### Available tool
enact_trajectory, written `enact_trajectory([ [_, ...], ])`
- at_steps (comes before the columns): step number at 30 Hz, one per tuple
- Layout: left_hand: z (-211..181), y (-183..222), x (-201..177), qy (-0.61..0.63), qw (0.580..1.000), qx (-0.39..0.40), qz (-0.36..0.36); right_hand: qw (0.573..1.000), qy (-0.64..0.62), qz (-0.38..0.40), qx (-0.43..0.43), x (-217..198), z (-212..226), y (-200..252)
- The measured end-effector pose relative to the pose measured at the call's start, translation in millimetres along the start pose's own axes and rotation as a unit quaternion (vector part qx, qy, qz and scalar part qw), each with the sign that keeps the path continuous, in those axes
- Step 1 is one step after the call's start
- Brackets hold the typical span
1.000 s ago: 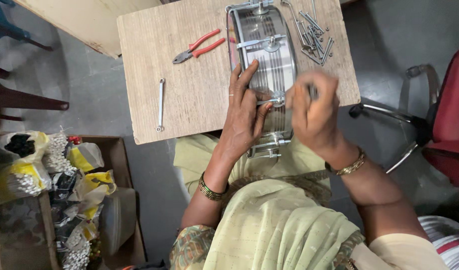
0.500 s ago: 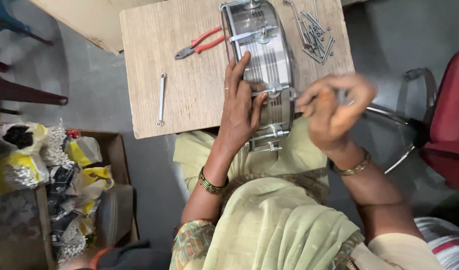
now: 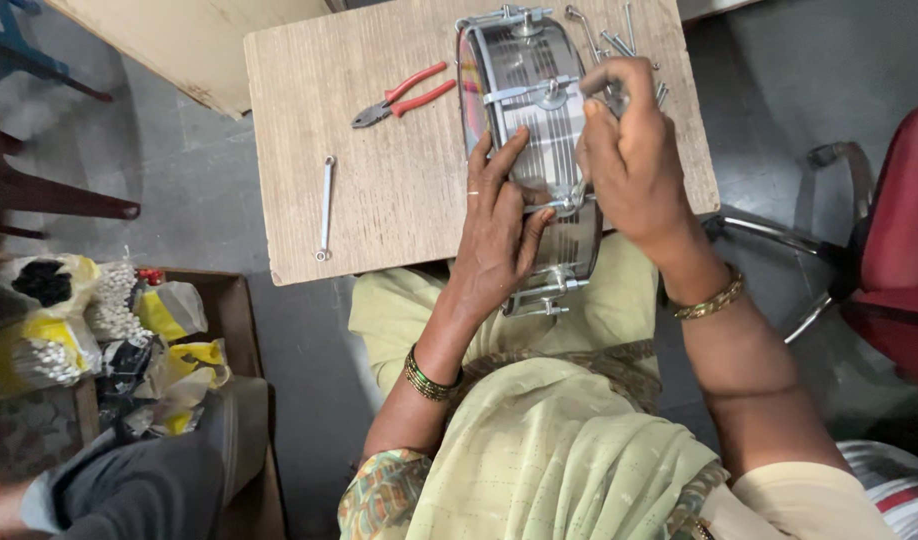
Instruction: The person assembles a snare drum by attaching metal hardware to the shell, inserting and tightening multiple tension rods with a drum key and a wrench.
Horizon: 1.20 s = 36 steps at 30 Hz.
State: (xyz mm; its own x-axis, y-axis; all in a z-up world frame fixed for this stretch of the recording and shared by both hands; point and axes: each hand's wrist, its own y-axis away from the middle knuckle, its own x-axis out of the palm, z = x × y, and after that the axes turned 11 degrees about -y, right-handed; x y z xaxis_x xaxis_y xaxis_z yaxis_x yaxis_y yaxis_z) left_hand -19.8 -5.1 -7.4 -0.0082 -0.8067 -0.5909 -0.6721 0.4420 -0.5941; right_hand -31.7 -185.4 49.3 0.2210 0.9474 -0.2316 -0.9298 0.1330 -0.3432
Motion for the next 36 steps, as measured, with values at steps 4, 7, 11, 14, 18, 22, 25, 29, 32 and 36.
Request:
enact_trajectory([
  [4,-2.4,1.1,-0.9,-0.021,1.000,0.007,-0.002,0.998,-0.023,0.024,0.062,-1.5,4.8,-8.3],
  [7,-9.1,-3.9,-8.6,-0.005,1.000,-0.002,-0.008,0.998,-0.040,0.030,0.048,2.0,4.6,-3.0],
  [11,-10.8,-21.8,-16.9,-0.025,0.997,-0.047,-0.064,0.998,-0.037,0.037,0.045,9.9,9.1,21.7],
  [14,-7.9,-29.5,-11.7,-0.023,0.994,-0.097,-0.052,0.998,-0.013,0.046,0.034,14.3,16.1,43.9],
  [18,-6.1,-21.6,-1.1,-0.051,0.992,-0.103,-0.050,0.993,-0.113,0.018,0.010,0.5,17.0,55.4],
  [22,-8.3,-15.0,-3.6,-0.016,0.992,-0.116,-0.056,0.970,-0.201,-0.083,-0.108,-16.9,15.8,61.8],
  [25,-17.1,-13.5,-6.8,0.071,0.975,-0.208,-0.011,0.963,-0.183,-0.105,-0.169,-15.8,0.9,53.3],
  [29,-26.6,-6.3,-11.1,-0.026,0.993,-0.103,-0.051,0.964,-0.140,-0.089,-0.208,0.4,-23.0,54.4],
  [32,-29.1,-2.5,-11.3,-0.021,0.993,-0.104,-0.047,0.964,-0.097,-0.038,-0.246,9.9,-36.7,51.7],
  [36,-31.4,-0.7,-12.4,-0.019,0.994,-0.097,-0.042,0.964,-0.051,-0.014,-0.262,9.7,-32.6,50.4],
])
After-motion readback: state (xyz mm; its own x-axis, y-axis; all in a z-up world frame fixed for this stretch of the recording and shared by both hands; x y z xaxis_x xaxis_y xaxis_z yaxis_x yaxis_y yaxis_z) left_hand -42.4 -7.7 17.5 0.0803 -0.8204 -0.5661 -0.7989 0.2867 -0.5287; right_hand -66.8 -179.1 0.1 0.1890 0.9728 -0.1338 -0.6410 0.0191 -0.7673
